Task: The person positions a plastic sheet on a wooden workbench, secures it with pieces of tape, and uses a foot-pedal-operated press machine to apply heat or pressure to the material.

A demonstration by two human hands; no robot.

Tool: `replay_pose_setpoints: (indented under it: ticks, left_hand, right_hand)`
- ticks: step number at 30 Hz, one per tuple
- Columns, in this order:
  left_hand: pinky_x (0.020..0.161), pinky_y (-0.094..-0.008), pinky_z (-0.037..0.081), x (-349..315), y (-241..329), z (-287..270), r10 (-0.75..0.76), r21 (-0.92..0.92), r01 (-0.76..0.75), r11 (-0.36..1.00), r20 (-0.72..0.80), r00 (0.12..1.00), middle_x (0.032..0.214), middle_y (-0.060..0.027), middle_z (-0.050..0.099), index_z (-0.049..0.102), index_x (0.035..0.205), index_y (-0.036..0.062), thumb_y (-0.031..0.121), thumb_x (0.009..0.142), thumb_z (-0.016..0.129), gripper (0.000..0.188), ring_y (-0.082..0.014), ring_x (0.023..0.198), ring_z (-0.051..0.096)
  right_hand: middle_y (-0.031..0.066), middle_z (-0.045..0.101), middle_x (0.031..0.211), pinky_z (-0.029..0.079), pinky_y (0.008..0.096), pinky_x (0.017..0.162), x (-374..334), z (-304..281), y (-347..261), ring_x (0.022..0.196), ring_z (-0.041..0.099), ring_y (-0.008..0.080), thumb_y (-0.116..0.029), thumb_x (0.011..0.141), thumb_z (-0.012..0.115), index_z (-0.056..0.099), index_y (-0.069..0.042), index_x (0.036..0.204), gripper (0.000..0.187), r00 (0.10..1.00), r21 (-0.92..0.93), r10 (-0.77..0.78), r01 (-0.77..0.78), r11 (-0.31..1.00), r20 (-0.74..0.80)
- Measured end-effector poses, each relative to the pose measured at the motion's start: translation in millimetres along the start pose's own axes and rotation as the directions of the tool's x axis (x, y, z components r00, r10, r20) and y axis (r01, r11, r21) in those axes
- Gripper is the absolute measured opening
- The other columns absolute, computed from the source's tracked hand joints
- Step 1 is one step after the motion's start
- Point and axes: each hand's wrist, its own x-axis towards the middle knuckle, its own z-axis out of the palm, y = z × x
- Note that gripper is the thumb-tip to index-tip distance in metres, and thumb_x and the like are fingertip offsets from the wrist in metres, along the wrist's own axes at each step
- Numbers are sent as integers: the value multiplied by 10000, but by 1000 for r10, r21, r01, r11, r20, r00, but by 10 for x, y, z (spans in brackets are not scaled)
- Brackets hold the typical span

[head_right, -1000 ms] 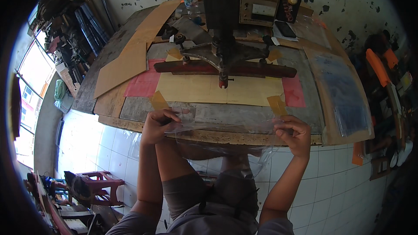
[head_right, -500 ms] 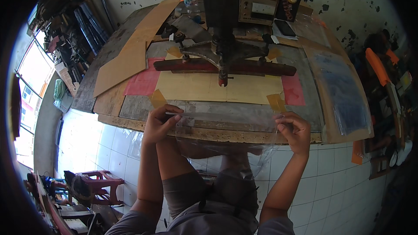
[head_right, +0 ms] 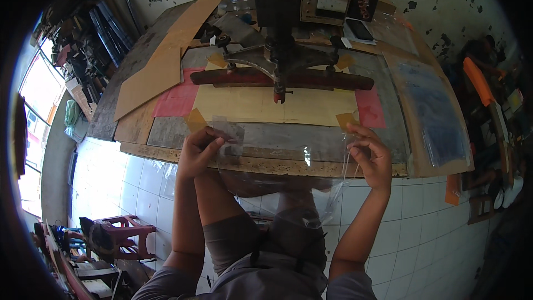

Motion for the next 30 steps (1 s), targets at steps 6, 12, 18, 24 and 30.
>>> replay_pose_setpoints:
  ticks: [6, 12, 18, 24, 30]
  left_hand:
    - [795, -248, 506, -10, 112, -21, -90, 28, 90, 996, 18, 996, 909, -47, 732, 671, 978, -19, 124, 959, 701, 148, -71, 876, 645]
    - [805, -236, 500, 13, 136, 18, -110, 0, 110, 994, 11, 994, 925, -33, 730, 641, 1040, -17, 85, 963, 692, 138, -62, 891, 639]
    - [743, -207, 479, -2, 87, 16, -104, -55, 105, 993, 17, 994, 887, -14, 703, 632, 1060, -16, 72, 958, 696, 149, -31, 832, 604]
    - [652, -172, 418, 3, 143, 29, -150, -46, 151, 987, 20, 988, 804, 24, 670, 623, 1113, -9, 70, 959, 700, 190, 5, 739, 550]
    - [761, -216, 477, 1, 139, 19, -180, -65, 182, 981, 44, 983, 876, -29, 721, 558, 1274, -16, 59, 956, 696, 355, -47, 816, 623]
  right_hand:
    - [143, 698, 1223, 497, 316, 929, -45, -12, 49, 1118, 677, 201, -119, 994, 658, 652, 7, 981, 127, 979, 141, 196, -203, 969, 63]
    - [110, 714, 1015, 542, 315, 841, -51, 30, -6, 937, 744, 235, -121, 1001, 651, 643, 13, 984, 136, 974, 212, 226, -216, 953, -23]
    - [47, 684, 864, 549, 287, 752, -117, -18, 46, 824, 720, 166, -137, 1002, 662, 638, 20, 1003, 159, 962, 193, 268, -253, 948, -54]
    - [49, 678, 823, 552, 295, 703, -139, -26, 12, 739, 686, 140, -152, 989, 671, 634, 19, 1091, 202, 942, 211, 328, -307, 928, -70]
    - [58, 704, 832, 520, 243, 705, -92, -12, -12, 738, 689, 112, -105, 992, 660, 610, 18, 1291, 328, 959, 151, 275, -263, 953, -63]
